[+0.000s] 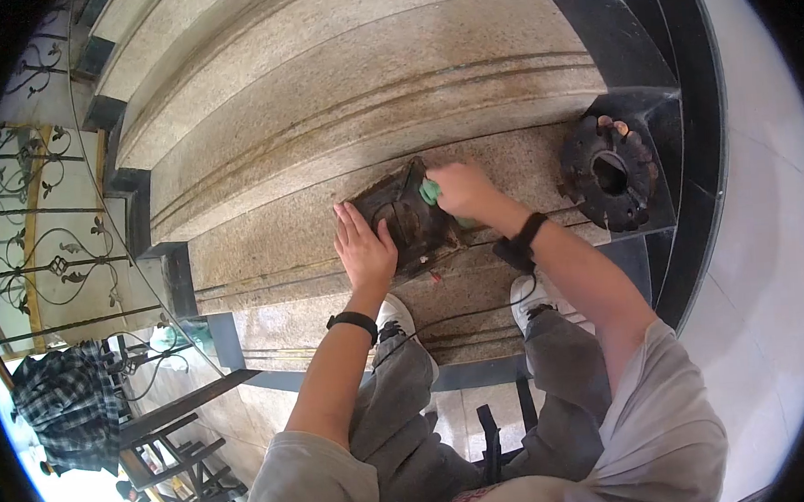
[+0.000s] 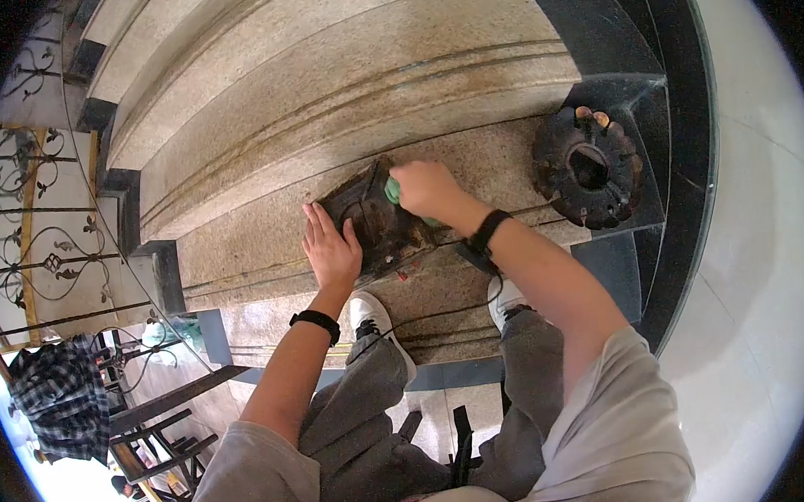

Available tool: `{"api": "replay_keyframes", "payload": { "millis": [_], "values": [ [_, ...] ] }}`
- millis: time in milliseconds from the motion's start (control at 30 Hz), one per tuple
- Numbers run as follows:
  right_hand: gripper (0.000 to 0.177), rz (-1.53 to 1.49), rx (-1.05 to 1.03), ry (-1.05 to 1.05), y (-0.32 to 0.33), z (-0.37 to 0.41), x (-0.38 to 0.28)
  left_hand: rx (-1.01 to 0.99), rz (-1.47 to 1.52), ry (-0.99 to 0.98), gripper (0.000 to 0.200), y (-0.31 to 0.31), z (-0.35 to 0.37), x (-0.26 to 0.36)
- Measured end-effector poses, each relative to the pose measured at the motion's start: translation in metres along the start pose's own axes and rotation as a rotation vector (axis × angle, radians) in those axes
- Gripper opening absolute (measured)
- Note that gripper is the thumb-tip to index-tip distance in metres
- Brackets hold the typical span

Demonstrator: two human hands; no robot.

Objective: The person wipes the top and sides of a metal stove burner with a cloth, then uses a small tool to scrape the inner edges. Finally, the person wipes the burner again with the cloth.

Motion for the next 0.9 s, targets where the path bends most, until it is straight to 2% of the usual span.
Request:
{"api": "replay_keyframes", "payload": {
  "millis": [67, 200, 400, 467, 567, 700, 767, 900],
  "values": [
    [0.026, -0.033, -0.163, 0.026, 0.004, 0.021, -0.010, 0.007, 0.016, 0.000, 0.070, 0.001, 0.001, 0.001],
    [0.023, -0.055, -0.190, 0.041, 0.002, 0.056, -0.019, 0.010, 0.025, -0.007, 0.072, 0.004, 0.000, 0.002],
    [0.028, -0.110, -0.103, -0.002, 0.000, 0.060, -0.017, 0.021, -0.007, -0.008, 0.071, 0.000, -0.001, 0.000],
    [0.022, -0.070, -0.038, 0.019, 0.003, 0.052, -0.015, 0.011, -0.009, -0.005, 0.071, 0.001, -0.001, 0.000],
    [0.021, -0.074, 0.092, 0.059, 0.001, 0.032, -0.006, 0.010, -0.010, 0.004, 0.072, 0.003, -0.001, 0.003],
    [0.020, -0.060, 0.103, 0.001, 0.000, -0.003, 0.000, 0.018, -0.011, -0.006, 0.072, 0.003, -0.001, 0.004],
    [0.019, -0.040, 0.204, 0.027, 0.001, -0.016, 0.002, 0.019, -0.023, -0.017, 0.071, 0.002, -0.001, 0.003],
    [0.019, -0.030, 0.070, -0.026, 0.003, -0.020, 0.004, 0.010, -0.031, -0.010, 0.069, 0.001, -0.001, 0.002]
  ]
}}
Point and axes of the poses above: each hand's wrist, its own z-axis away from the middle knuckle, its own y-axis out of the back of the hand, x = y × z, the point moved 5 cm from there along -z, towards the middle knuckle, and after that the axes turned 8 degrees about y, right-handed, at the moved point
